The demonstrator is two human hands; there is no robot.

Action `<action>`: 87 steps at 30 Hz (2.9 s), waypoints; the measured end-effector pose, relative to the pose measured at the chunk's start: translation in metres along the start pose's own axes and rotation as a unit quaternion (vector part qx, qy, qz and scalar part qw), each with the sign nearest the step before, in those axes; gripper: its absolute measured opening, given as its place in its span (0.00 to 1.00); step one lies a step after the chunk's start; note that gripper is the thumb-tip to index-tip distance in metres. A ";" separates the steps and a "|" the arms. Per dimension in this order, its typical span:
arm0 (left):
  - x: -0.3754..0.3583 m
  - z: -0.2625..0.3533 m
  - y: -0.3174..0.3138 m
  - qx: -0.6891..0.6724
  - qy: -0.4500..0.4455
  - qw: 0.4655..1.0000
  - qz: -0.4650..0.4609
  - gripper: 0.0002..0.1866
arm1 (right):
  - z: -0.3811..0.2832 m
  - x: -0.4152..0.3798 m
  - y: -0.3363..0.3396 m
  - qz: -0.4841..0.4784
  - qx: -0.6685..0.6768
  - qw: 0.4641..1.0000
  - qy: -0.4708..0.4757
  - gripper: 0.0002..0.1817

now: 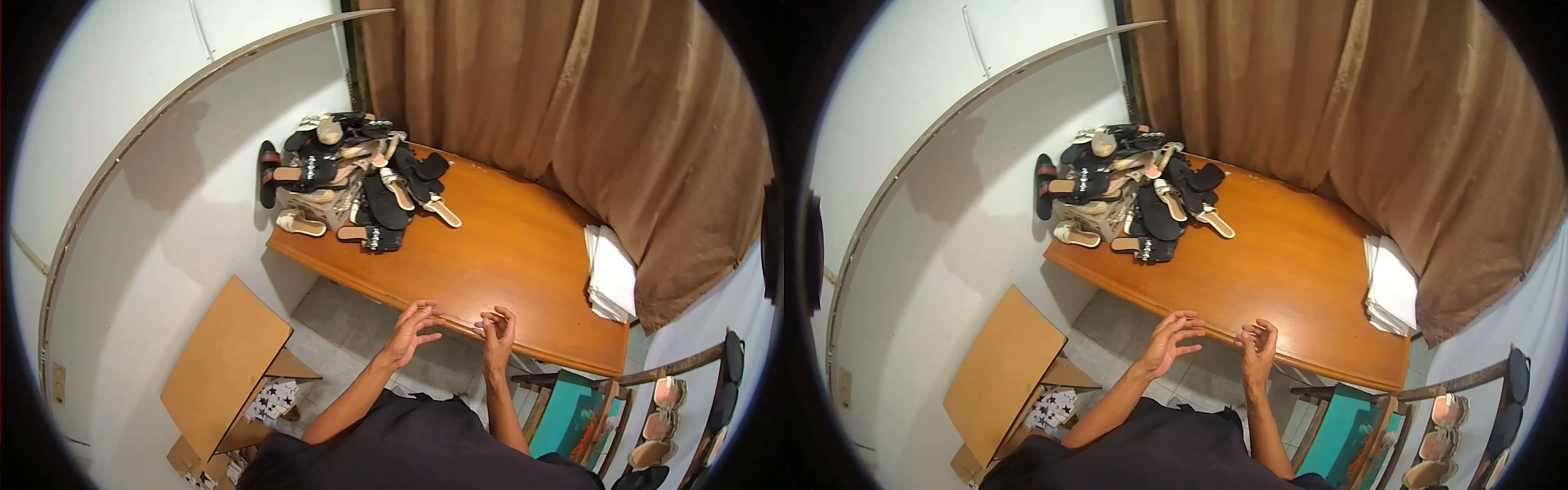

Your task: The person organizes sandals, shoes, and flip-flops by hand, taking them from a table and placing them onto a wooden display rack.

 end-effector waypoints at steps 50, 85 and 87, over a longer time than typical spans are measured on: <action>0.206 0.108 0.331 0.680 0.042 0.728 0.075 0.46 | 0.285 0.253 -0.205 -0.218 0.078 0.894 -0.384 0.02; 0.173 0.147 0.333 0.429 -0.084 0.881 0.182 0.50 | 0.226 0.275 -0.289 -0.248 -0.345 0.905 -0.036 0.17; 0.172 0.148 0.333 0.430 -0.078 0.879 0.189 0.49 | 0.223 0.272 -0.290 -0.260 -0.359 0.896 -0.036 0.18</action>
Point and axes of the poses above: each hand's wrist, its own x-axis towards the middle knuckle, its own y-axis out of the back of the hand, z = x × y, the point moved 5 cm from there along x, towards the middle knuckle, and after that the axes turned 7 degrees about -z, right-handed, at the moved point
